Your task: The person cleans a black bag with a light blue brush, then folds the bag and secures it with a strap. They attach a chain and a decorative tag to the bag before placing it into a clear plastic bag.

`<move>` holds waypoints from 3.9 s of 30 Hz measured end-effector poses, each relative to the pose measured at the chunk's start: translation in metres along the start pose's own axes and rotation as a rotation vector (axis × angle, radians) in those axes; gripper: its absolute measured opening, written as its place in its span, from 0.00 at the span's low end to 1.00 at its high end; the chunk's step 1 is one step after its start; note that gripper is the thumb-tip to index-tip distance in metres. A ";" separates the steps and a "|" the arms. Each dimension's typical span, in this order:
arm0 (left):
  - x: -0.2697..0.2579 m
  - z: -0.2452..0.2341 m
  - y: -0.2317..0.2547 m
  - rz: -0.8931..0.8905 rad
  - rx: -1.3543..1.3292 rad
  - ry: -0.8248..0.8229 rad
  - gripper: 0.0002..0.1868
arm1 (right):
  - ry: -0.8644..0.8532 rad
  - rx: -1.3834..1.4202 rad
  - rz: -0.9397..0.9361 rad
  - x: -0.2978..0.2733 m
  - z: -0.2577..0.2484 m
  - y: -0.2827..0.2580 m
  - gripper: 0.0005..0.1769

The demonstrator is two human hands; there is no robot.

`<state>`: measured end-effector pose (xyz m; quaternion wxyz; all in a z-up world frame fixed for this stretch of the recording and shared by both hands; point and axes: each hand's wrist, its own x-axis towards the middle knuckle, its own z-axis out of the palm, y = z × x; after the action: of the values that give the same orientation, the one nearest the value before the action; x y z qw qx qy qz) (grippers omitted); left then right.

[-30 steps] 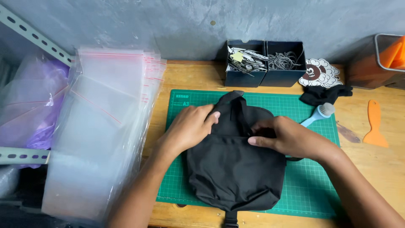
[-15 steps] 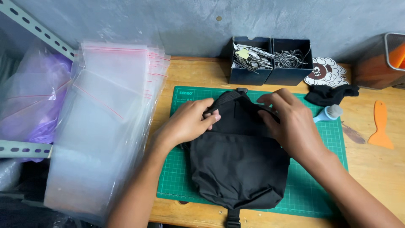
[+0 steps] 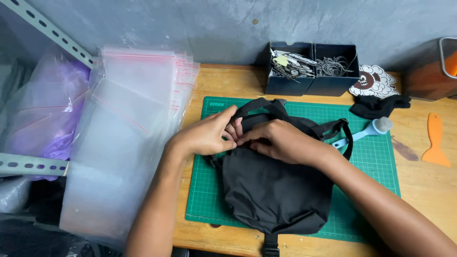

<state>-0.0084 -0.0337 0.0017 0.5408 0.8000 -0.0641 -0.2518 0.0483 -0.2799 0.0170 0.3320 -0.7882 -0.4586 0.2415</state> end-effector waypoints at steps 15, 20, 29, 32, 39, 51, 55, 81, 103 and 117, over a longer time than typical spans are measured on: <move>0.005 0.000 -0.005 0.006 0.184 -0.063 0.37 | 0.020 -0.228 -0.066 0.011 0.016 0.019 0.06; 0.020 0.003 -0.034 0.022 0.262 -0.068 0.51 | 0.114 -0.293 -0.177 -0.002 0.021 0.020 0.03; 0.023 0.010 -0.031 0.085 0.269 -0.054 0.53 | 0.200 -0.227 -0.092 -0.031 0.014 0.019 0.01; 0.023 0.010 -0.022 0.101 0.221 -0.049 0.46 | 0.220 -0.035 0.056 -0.032 0.021 0.023 0.05; 0.017 0.011 0.003 0.098 0.174 -0.045 0.22 | 0.224 0.002 0.168 -0.033 0.026 0.026 0.07; 0.017 0.016 -0.001 0.073 0.267 -0.083 0.32 | 0.203 -0.115 0.125 -0.035 0.020 0.011 0.05; 0.018 0.015 -0.007 0.088 0.290 -0.102 0.41 | 0.205 -0.302 -0.052 -0.042 0.014 0.007 0.05; 0.014 0.024 0.029 0.014 0.383 0.186 0.17 | 0.264 -0.541 0.353 -0.060 -0.018 0.074 0.16; 0.015 -0.008 0.009 -0.061 0.186 0.271 0.25 | 0.101 0.029 0.475 -0.066 -0.057 0.050 0.21; 0.032 0.000 -0.014 -0.174 -0.059 0.483 0.33 | 0.456 -0.214 0.218 -0.071 -0.046 0.079 0.08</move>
<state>0.0168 -0.0397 -0.0216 0.5396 0.8235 0.1435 -0.1009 0.0911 -0.3851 -0.0063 0.3136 -0.8974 -0.3074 0.0421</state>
